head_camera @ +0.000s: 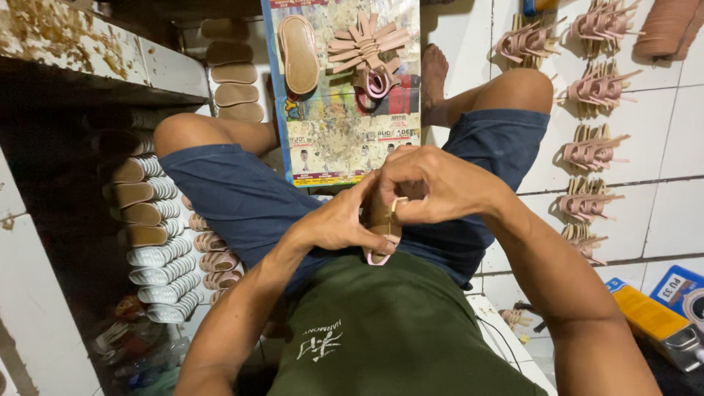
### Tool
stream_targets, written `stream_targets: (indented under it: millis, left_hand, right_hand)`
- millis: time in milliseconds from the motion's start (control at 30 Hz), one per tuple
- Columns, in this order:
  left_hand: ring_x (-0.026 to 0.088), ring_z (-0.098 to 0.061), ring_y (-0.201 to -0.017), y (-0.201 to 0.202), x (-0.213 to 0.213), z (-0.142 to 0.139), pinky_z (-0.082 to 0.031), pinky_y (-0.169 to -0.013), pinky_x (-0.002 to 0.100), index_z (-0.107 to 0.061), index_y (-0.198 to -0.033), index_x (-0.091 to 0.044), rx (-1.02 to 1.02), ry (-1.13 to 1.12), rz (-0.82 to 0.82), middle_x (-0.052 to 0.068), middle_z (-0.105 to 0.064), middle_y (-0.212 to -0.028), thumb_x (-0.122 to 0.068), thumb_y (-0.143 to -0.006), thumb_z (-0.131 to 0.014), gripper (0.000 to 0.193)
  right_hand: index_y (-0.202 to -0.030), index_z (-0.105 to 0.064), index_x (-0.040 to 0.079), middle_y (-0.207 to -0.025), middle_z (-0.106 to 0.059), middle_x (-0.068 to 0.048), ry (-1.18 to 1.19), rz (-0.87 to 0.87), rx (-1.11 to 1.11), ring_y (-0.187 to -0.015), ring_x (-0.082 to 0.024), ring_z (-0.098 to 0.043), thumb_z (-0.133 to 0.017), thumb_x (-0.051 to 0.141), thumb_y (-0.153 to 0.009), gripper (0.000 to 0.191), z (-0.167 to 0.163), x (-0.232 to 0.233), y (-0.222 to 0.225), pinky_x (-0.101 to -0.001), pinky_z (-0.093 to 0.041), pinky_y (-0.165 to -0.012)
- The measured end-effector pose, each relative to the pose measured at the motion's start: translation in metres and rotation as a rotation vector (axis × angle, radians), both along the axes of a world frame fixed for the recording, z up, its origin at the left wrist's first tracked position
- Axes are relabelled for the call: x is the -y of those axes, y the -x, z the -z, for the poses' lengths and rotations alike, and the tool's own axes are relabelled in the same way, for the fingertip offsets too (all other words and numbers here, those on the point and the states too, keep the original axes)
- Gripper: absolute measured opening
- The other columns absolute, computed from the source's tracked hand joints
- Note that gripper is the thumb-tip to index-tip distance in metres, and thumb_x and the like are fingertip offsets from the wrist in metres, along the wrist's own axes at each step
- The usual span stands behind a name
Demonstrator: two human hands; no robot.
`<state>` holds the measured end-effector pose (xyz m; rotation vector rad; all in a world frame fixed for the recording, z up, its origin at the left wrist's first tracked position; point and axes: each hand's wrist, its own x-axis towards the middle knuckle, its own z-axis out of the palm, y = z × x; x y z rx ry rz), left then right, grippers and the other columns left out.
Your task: The person sits on the floor assembling a strappy sandal. They weave and adjust pink leather straps over a wooden shoe last, press and fit the sole, pick up another sandal from the floor, and continue shaping and checking the strap arrangement by hand.
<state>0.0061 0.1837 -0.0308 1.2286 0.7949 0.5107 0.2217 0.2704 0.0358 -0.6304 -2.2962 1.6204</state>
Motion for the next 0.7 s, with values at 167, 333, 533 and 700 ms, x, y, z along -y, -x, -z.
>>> stream_targets:
  millis: [167,333,533,700]
  left_hand:
    - [0.023,-0.061,-0.123,-0.001,-0.001,0.003,-0.048,-0.108,0.036,-0.045,-0.145,-0.001,-0.091,-0.003,0.066,0.013,-0.064,-0.132,-0.033,-0.066,-0.093,0.097]
    - [0.022,-0.064,-0.115,0.002,0.005,0.012,-0.051,-0.100,0.036,-0.044,-0.143,-0.003,-0.136,0.095,0.062,0.012,-0.065,-0.125,-0.036,-0.061,-0.090,0.100]
    - [0.025,-0.060,-0.123,0.002,0.015,0.030,-0.048,-0.107,0.039,-0.048,-0.145,-0.003,-0.043,0.000,0.057,0.013,-0.062,-0.131,-0.029,-0.074,-0.094,0.088]
    - [0.019,-0.064,-0.107,0.002,0.009,0.023,-0.055,-0.093,0.035,-0.042,-0.144,-0.007,0.117,0.193,-0.207,0.009,-0.064,-0.118,-0.016,-0.069,-0.092,0.091]
  right_hand:
    - [-0.072,-0.061,0.007,-0.073,-0.063,-0.002,0.255,-0.104,-0.241,-0.076,-0.017,-0.062,-0.073,0.012,-0.084,0.018,0.023,-0.004,0.007,-0.0370,-0.053,-0.094]
    - [-0.094,-0.077,0.006,-0.085,-0.073,-0.006,0.207,-0.201,-0.031,-0.092,-0.019,-0.062,-0.076,0.022,-0.091,0.016,0.028,-0.001,0.006,-0.0394,-0.044,-0.093]
    - [-0.158,-0.046,0.014,-0.097,-0.070,-0.009,0.325,-0.295,0.124,-0.094,-0.019,-0.064,-0.062,0.019,-0.098,0.062,0.021,-0.007,0.015,-0.0411,-0.046,-0.096]
    - [-0.144,-0.052,0.006,-0.133,-0.060,-0.014,-0.118,0.351,-0.136,-0.120,-0.026,-0.061,-0.070,0.013,-0.098,0.051,0.016,-0.001,-0.001,-0.0377,-0.053,-0.104]
